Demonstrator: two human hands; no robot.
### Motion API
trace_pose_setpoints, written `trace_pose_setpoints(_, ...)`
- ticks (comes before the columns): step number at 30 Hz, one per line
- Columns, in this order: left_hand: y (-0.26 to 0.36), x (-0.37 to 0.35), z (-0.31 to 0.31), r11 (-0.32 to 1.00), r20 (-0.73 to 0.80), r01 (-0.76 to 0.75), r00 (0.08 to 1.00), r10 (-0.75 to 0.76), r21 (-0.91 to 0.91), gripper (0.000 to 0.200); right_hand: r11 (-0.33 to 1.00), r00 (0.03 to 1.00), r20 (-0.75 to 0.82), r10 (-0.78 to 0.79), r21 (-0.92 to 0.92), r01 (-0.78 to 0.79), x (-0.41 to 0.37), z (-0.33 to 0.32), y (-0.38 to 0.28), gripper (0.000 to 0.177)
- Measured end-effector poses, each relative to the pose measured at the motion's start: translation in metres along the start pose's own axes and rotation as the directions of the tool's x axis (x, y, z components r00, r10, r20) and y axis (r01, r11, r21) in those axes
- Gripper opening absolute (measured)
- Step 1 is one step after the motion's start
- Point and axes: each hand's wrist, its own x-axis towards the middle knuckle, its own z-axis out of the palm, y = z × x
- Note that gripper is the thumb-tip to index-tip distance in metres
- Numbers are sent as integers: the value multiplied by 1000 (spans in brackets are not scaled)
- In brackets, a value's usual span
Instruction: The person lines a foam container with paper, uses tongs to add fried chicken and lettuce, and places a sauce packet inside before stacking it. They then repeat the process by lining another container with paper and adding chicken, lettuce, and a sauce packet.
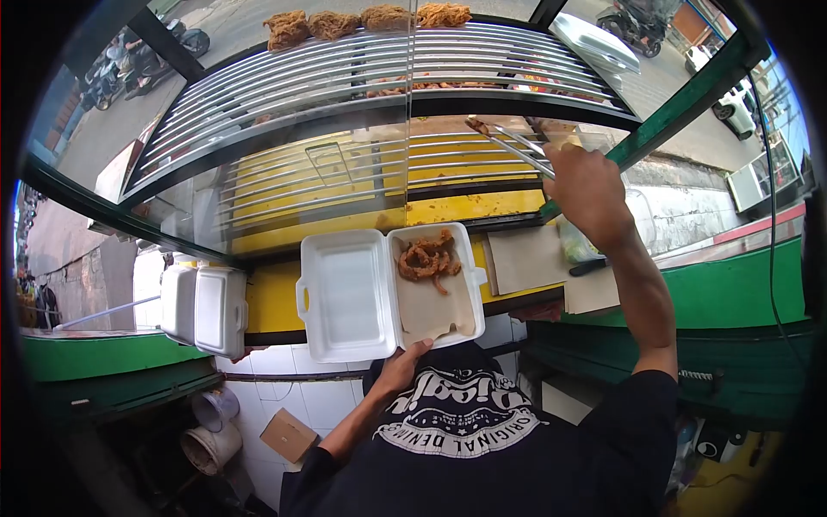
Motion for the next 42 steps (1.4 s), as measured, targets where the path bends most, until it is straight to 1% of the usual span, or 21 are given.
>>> trace_pose_setpoints(1, 3, -1, 1, 1000, 9, 23, 1000, -23, 13, 20, 997, 999, -33, -24, 73, 27, -28, -11, 3, 42)
trace_pose_setpoints(3, 4, -1, 1, 998, 17, 48, 999, -49, 27, 20, 983, 993, 81, -91, 168, 76, -76, -51, 3, 32)
trace_pose_setpoints(4, 4, -1, 2, 998, 9, 53, 999, -53, 17, 19, 977, 983, 127, -129, 187, 104, -93, -59, 6, 36)
trace_pose_setpoints(6, -2, 2, 0, 998, 5, 59, 998, -59, 11, 19, 970, 971, 174, -162, 208, 125, -112, -58, 8, 40)
trace_pose_setpoints(9, -16, 10, -8, 996, 64, 89, 994, -90, 30, 32, 930, 936, 160, -315, 247, 271, -120, -47, 0, 47)
trace_pose_setpoints(11, -13, 8, -3, 996, 56, 12, 998, -7, -88, 27, 935, 946, 145, -290, 256, 247, -118, -46, 3, 47)
trace_pose_setpoints(13, -20, 13, -8, 997, 59, -3, 998, 7, -72, 26, 937, 953, 126, -276, 258, 237, -111, -48, 8, 47)
trace_pose_setpoints(16, -15, 8, -7, 999, 51, 4, 999, -1, -53, 26, 960, 984, 104, -146, 255, 116, -96, -51, 14, 52)
trace_pose_setpoints(18, -10, 4, -8, 999, 43, 20, 999, -18, -48, 27, 998, 1000, 2, 16, 55, -16, -74, -42, 7, 39)
trace_pose_setpoints(22, -8, -2, -13, 997, 44, 43, 998, -46, 64, 23, 988, 993, -78, 88, -120, -97, 21, 25, 12, 40)
trace_pose_setpoints(24, -6, -7, -10, 996, 29, 29, 999, -32, 82, 20, 985, 990, 17, 138, -110, -135, 74, 42, 12, 37)
trace_pose_setpoints(26, 1, -14, -4, 1000, 14, 14, 1000, -14, -24, 20, 980, 949, -282, 140, -97, -173, 115, 72, 17, 35)
trace_pose_setpoints(27, 1, -16, -5, 997, 1, 71, 998, -71, -23, 20, 981, 949, -286, 133, -97, -166, 137, 93, 23, 35)
trace_pose_setpoints(28, 1, -17, -5, 997, -4, 65, 998, -65, -30, 20, 989, 852, -524, 0, -126, -77, 160, 115, 33, 34)
trace_pose_setpoints(29, -1, -19, -5, 995, -10, 88, 996, -89, -43, 21, 984, 684, -718, -131, -177, 2, 171, 126, 41, 33)
trace_pose_setpoints(30, -2, -20, -6, 992, -15, 114, 993, -115, -58, 22, 984, 684, -716, -139, -180, 12, 173, 124, 41, 33)
trace_pose_setpoints(32, 3, -26, -5, 990, -21, 127, 992, -128, -64, 24, 989, 812, -582, -53, 79, 121, 182, 120, 43, 33)
trace_pose_setpoints(33, 2, -27, -4, 990, -32, 114, 993, -117, -81, 24, 990, 806, -579, -119, -11, 138, 183, 114, 41, 37)
trace_pose_setpoints(34, 2, -29, -3, 990, -41, 104, 993, -109, -98, 24, 995, 913, -401, -82, -81, 53, 187, 107, 41, 38)
trace_pose_setpoints(36, 5, -31, -2, 986, -52, 125, 990, -131, -113, 24, 997, 868, -493, -61, -72, 29, 181, 98, 34, 35)
trace_pose_setpoints(42, 7, -31, -1, 981, -63, 135, 987, -145, -142, 23, 996, 860, -501, -93, -63, 70, 174, 92, 29, 35)
